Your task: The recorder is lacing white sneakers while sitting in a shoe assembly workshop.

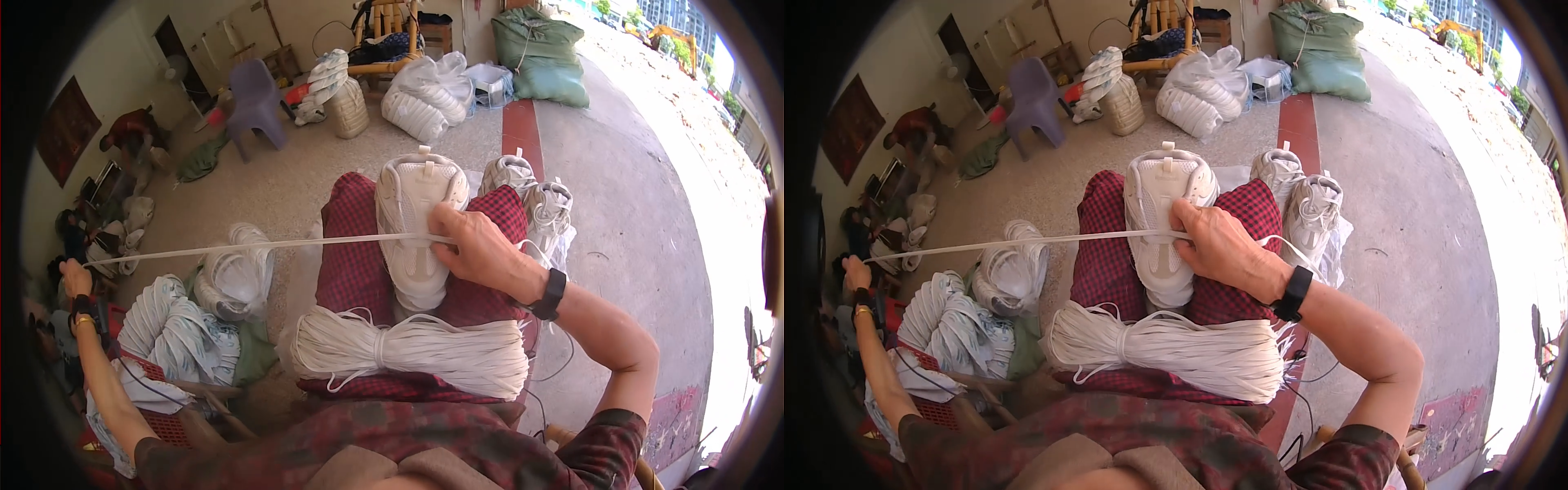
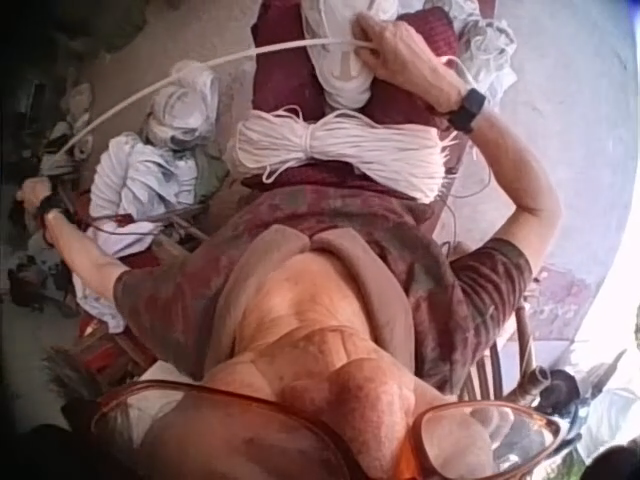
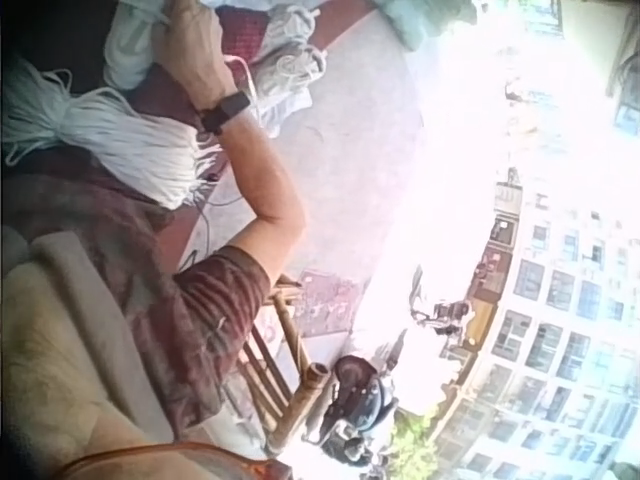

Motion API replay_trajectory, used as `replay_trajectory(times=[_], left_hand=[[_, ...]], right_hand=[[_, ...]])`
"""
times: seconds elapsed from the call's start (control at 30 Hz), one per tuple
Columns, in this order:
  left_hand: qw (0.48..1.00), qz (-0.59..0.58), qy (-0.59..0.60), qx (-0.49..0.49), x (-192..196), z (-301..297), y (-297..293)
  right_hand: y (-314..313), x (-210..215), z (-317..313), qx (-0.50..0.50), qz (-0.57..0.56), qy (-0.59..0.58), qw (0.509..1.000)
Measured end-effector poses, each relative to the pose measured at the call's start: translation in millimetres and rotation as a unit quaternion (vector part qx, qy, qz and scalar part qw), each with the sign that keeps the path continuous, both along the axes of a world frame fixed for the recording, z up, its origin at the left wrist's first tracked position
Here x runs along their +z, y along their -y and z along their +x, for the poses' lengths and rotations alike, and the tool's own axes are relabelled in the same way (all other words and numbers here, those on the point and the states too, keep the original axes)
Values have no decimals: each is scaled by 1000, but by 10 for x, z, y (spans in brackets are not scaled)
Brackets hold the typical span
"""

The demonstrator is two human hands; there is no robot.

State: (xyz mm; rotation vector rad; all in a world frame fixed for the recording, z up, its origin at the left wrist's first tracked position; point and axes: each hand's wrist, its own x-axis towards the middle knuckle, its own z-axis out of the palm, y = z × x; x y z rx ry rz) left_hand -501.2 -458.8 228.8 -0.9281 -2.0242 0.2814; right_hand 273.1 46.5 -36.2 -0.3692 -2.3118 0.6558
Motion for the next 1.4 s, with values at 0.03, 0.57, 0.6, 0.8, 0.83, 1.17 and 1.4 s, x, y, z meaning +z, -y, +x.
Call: replay_trajectory(times=[0.03,0.57,0.6,0.8,0.83,1.17,1.4], left_hand=[[997,37,14,59,112,-124,-33],[637,10,517,-571,-2269,5134,-3854],[610,-16,546,-574,-2355,5293,-3868],[730,-51,226,-643,-2558,4809,-3861],[741,-71,202,-637,-2516,4615,-3777],[927,102,205,-298,-1953,2357,-1875],[967,193,67,-155,-1758,625,-407]], right_hand=[[22,-36,-7,-3,0,-8,1000],[159,39,103,-99,165,162,968],[184,56,138,-100,172,169,965],[189,100,594,-98,123,145,977],[188,75,763,-131,124,156,971],[593,-96,3247,-476,110,204,848],[1253,97,4592,-633,132,280,709]])
